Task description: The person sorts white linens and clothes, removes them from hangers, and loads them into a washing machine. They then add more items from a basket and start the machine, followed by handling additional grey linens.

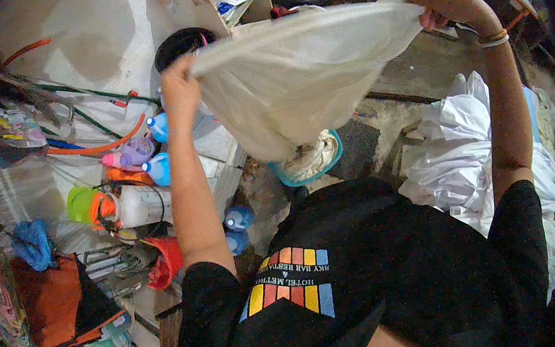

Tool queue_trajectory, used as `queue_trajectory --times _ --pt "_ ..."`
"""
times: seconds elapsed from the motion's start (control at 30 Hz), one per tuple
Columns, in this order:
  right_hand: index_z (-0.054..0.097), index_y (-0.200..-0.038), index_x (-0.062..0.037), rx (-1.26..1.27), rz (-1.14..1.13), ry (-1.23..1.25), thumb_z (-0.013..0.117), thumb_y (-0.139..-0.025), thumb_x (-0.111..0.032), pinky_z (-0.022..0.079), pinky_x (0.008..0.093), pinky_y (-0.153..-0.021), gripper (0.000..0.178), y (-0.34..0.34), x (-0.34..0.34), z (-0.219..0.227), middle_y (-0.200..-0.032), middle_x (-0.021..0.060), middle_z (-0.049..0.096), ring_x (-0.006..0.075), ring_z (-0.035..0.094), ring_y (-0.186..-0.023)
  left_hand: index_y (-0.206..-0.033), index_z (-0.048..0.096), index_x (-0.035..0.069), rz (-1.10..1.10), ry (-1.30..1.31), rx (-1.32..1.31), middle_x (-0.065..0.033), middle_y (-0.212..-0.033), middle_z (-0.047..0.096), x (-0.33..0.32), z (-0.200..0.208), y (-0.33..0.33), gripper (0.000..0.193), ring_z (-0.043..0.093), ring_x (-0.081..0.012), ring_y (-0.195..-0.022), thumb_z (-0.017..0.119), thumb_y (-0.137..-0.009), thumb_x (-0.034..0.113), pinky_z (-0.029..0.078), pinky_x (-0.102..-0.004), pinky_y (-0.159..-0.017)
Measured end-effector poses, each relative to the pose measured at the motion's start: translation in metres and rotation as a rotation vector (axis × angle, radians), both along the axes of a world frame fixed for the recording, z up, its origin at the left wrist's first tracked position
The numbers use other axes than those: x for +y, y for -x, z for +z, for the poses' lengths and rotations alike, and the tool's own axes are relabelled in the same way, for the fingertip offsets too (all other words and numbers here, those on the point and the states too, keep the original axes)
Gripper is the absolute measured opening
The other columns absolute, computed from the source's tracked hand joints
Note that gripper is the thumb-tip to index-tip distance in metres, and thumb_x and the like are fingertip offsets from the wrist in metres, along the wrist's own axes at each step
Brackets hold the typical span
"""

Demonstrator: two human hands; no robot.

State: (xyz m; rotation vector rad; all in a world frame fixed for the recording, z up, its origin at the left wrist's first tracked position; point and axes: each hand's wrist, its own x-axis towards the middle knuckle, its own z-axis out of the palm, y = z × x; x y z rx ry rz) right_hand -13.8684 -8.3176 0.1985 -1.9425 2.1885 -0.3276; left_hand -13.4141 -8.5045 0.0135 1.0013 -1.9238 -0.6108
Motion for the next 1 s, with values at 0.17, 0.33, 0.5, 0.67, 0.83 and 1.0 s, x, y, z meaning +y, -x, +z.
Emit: queue_trajectory --times 0.17,0.33,0.5,0.67,0.83,1.0 --pt "0.063 -0.128 -0.0029 -0.558 0.290 0.417 0.074 -0.092 -0.021 0.058 0.0347 -0.085 0.042 -0.073 -0.030 -0.027 -0.109 0.0110 0.072 0.0214 0.069 -0.099 -0.115 0.073 -0.001 -0.173 0.257 0.310 -0.0127 -0.102 0.077 0.016 0.115 0.055 0.031 0.071 -0.0195 -0.093 0.064 -0.085 -0.002 0.055 -0.0321 -0.086" --pt "0.069 -0.109 -0.0003 -0.228 0.279 0.472 0.083 -0.080 -0.022 0.057 0.0417 -0.083 0.039 -0.181 -0.056 -0.082 -0.105 0.0214 0.072 0.0406 0.071 -0.095 -0.111 0.077 0.005 -0.432 0.267 0.423 -0.0077 -0.112 0.076 0.047 0.083 0.111 0.027 0.069 -0.0197 -0.100 0.073 -0.084 0.009 0.054 -0.0349 -0.086" --pt "0.072 -0.104 -0.0004 -0.432 0.246 0.707 0.079 -0.084 -0.016 0.058 0.0396 -0.073 0.026 -0.195 -0.062 -0.069 -0.093 0.0193 0.075 0.0337 0.075 -0.084 -0.160 0.012 0.005 -0.379 0.214 0.288 -0.0190 -0.164 0.026 0.049 -0.036 0.090 0.136 0.032 -0.0333 -0.149 0.098 -0.056 0.024 0.027 -0.0427 -0.122" --pt "0.075 -0.103 -0.0011 -0.656 0.427 0.798 0.080 -0.085 -0.017 0.059 0.0354 -0.073 0.024 -0.251 -0.077 -0.036 -0.088 0.0136 0.077 0.0182 0.074 -0.079 -0.160 0.013 0.003 -0.184 -0.273 0.372 -0.0230 -0.161 0.033 0.091 -0.204 0.093 0.135 0.039 -0.0368 -0.145 0.099 -0.058 0.025 0.035 -0.0456 -0.117" --pt "0.062 -0.122 -0.0007 -0.534 0.598 0.948 0.067 -0.095 -0.008 0.059 0.0359 -0.080 0.028 -0.261 -0.088 0.013 -0.109 0.0120 0.071 0.0217 0.070 -0.090 -0.126 0.065 0.000 0.000 -0.532 0.396 -0.0191 -0.119 0.071 0.058 -0.227 0.052 0.045 0.067 -0.0323 -0.112 0.076 -0.088 0.021 0.051 -0.0416 -0.096" --pt "0.064 -0.119 0.0011 -1.111 0.528 1.040 0.068 -0.099 -0.018 0.059 0.0323 -0.080 0.028 -0.221 -0.096 0.071 -0.108 0.0088 0.070 0.0177 0.068 -0.097 -0.122 0.064 -0.005 -0.027 -0.193 0.669 -0.0169 -0.114 0.072 0.002 -0.117 0.010 0.044 0.067 -0.0264 -0.107 0.050 -0.080 -0.004 0.050 -0.0371 -0.097"
